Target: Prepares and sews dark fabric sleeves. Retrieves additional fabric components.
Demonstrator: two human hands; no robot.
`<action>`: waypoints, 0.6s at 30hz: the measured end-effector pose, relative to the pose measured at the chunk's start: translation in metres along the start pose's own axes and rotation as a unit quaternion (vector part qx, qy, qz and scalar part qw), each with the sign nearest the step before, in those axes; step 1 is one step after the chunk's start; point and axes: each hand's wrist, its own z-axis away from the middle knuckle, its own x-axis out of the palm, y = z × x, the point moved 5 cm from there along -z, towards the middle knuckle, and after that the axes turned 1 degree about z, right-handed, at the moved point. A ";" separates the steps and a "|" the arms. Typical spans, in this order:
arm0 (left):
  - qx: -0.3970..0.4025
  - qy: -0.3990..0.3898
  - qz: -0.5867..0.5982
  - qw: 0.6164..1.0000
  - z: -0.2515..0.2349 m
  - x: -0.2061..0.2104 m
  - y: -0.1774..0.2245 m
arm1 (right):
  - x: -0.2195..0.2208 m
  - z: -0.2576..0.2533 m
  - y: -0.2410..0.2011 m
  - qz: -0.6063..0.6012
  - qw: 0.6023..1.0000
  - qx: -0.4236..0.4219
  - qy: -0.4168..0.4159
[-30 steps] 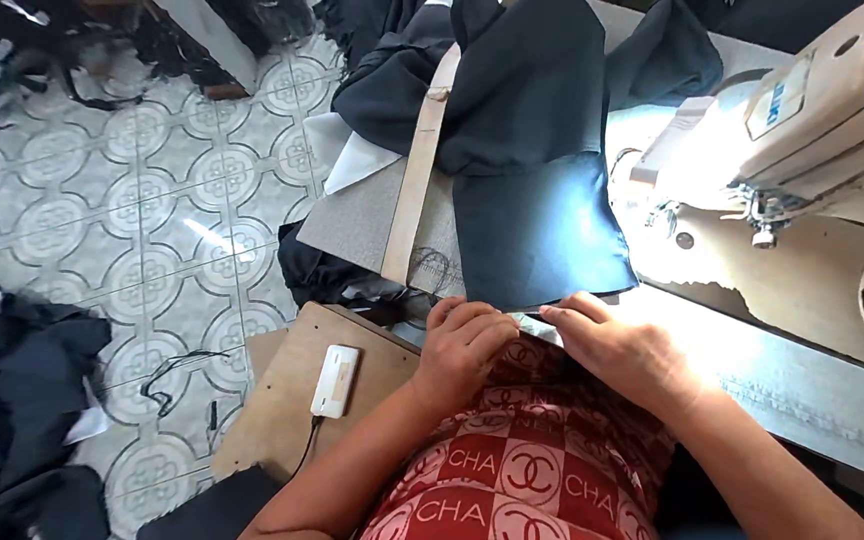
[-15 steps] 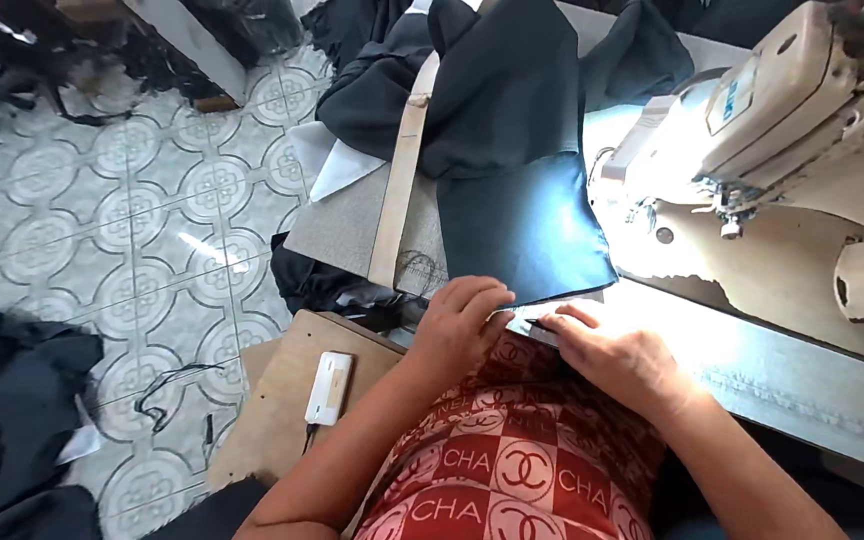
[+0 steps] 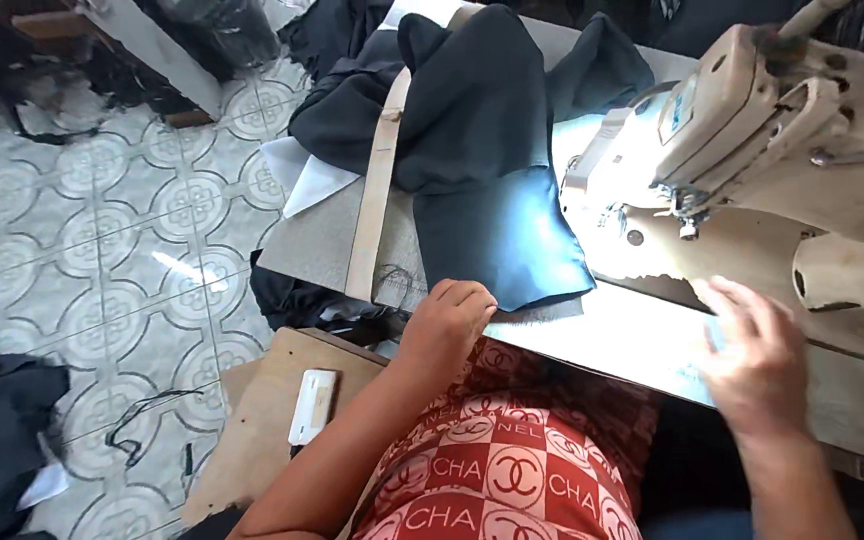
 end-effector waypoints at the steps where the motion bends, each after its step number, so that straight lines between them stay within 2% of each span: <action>1: 0.000 0.000 -0.003 1.000 0.000 0.000 0.001 | 0.004 -0.006 -0.026 -0.023 0.999 -0.045 0.019; 4: 0.002 0.005 -0.009 1.000 0.002 -0.002 0.002 | 0.029 -0.030 -0.094 -0.048 0.981 -0.179 0.050; 7: -0.008 0.018 -0.018 1.000 0.005 -0.005 0.002 | 0.058 -0.054 -0.115 -0.016 0.971 -0.235 0.047; 10: -0.017 0.048 -0.039 0.998 0.003 -0.007 0.005 | 0.059 -0.070 -0.117 -0.035 0.974 -0.216 0.059; 14: -0.004 0.116 -0.101 0.988 -0.007 0.000 0.012 | 0.044 -0.066 -0.126 -0.048 0.975 -0.191 0.103; 18: -0.012 0.132 -0.139 0.981 -0.009 -0.001 0.005 | 0.050 -0.065 -0.113 0.018 0.990 -0.134 0.034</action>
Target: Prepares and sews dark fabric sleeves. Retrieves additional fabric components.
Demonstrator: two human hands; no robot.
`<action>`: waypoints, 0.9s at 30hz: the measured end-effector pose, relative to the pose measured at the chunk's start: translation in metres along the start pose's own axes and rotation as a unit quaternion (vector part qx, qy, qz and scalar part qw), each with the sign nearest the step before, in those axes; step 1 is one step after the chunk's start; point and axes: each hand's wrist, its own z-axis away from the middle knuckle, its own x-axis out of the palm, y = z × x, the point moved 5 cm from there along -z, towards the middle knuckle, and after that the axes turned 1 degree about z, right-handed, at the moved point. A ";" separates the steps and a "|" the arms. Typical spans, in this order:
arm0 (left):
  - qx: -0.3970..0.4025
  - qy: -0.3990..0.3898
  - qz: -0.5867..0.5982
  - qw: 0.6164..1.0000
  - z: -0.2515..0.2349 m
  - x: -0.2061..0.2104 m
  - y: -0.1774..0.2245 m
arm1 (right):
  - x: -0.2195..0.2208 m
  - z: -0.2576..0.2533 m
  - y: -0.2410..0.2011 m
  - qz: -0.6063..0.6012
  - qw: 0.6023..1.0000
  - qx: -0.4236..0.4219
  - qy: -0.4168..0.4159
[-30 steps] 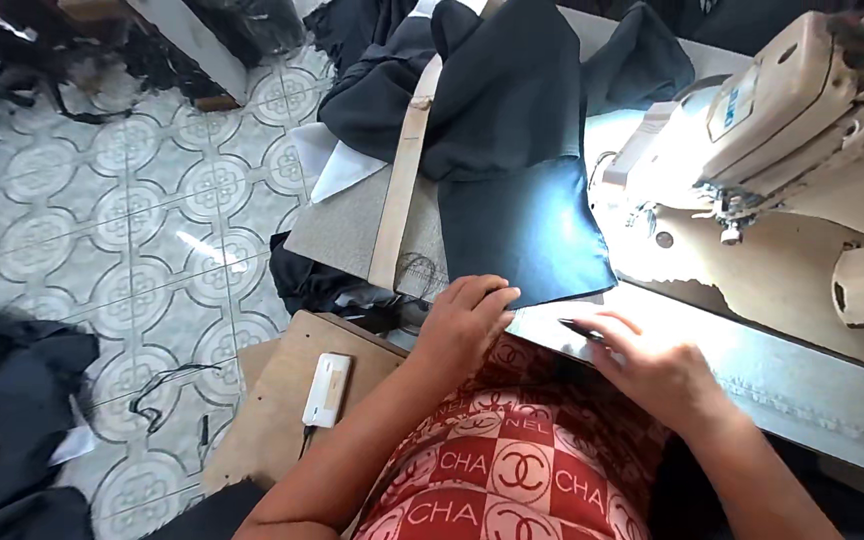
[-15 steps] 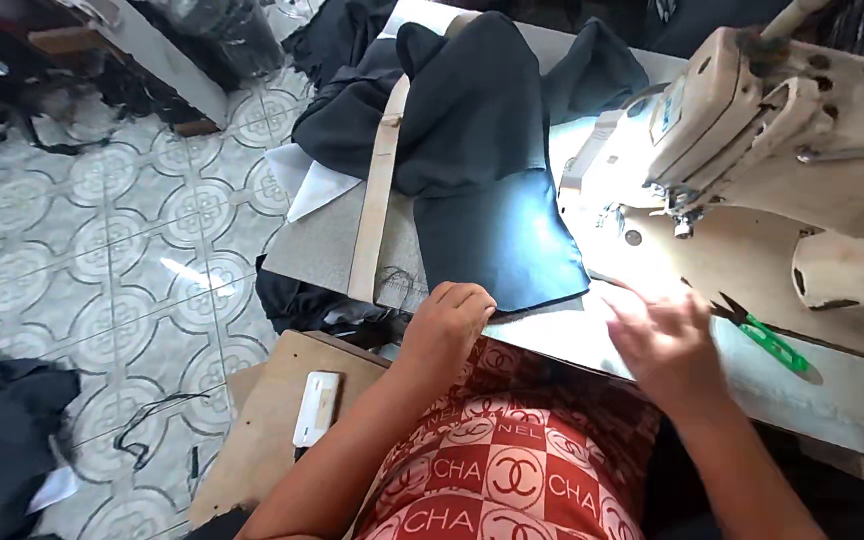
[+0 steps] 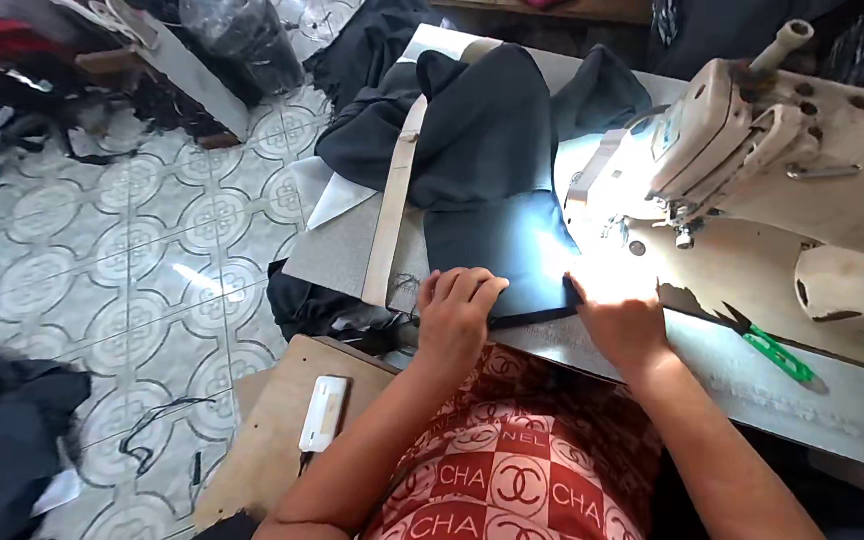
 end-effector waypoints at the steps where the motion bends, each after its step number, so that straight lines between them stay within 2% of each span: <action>1: -0.009 -0.004 -0.004 1.000 0.002 -0.003 -0.004 | 0.003 0.002 0.005 0.013 1.000 0.012 -0.005; 4: -0.049 -0.005 0.002 0.999 0.003 -0.021 -0.020 | -0.004 0.006 0.004 0.000 0.999 0.041 0.015; 7: -0.087 0.032 0.027 0.995 0.003 -0.045 -0.028 | -0.014 0.012 -0.010 -0.039 0.996 0.072 0.031; 9: -0.101 0.068 0.046 0.992 0.005 -0.054 -0.032 | -0.020 0.016 -0.013 -0.137 0.987 0.084 -0.013; 10: -0.103 0.072 0.058 0.990 0.007 -0.055 -0.033 | -0.022 0.019 -0.011 -0.224 0.970 0.086 -0.046; 11: -0.105 0.064 0.069 0.990 0.009 -0.054 -0.033 | -0.024 0.022 -0.007 -0.341 0.932 0.096 -0.079; 12: -0.107 0.044 0.083 0.990 0.012 -0.051 -0.031 | -0.024 0.024 -0.004 -0.482 0.861 0.115 -0.112; 14: -0.101 -0.010 0.104 0.989 0.018 -0.041 -0.025 | -0.024 0.028 -0.001 -0.704 0.675 0.177 -0.131; 15: -0.096 -0.032 0.113 0.988 0.021 -0.035 -0.020 | -0.023 0.029 -0.002 -0.765 0.597 0.207 -0.124; 17: -0.082 -0.050 0.125 0.988 0.025 -0.027 -0.010 | -0.021 0.028 -0.007 -0.829 0.498 0.241 -0.083; 20: -0.069 -0.052 0.136 0.987 0.024 -0.025 -0.001 | -0.019 0.023 -0.018 -0.879 0.408 0.245 -0.027; 23: -0.112 -0.076 0.179 0.975 0.022 -0.026 -0.011 | -0.013 0.016 -0.033 -0.915 0.329 0.231 -0.030; 24: -0.141 -0.085 0.225 0.960 0.025 -0.026 -0.019 | -0.010 0.014 -0.038 -0.918 0.324 0.225 -0.046; 25: -0.181 -0.091 0.295 0.934 0.029 -0.026 -0.027 | -0.007 0.014 -0.040 -0.911 0.341 0.223 -0.069; 26: -0.231 -0.100 0.401 0.881 0.033 -0.026 -0.032 | -0.004 0.015 -0.040 -0.899 0.365 0.223 -0.094; 27: -0.276 -0.094 0.514 0.807 0.036 -0.026 -0.033 | -0.001 0.017 -0.039 -0.884 0.393 0.226 -0.119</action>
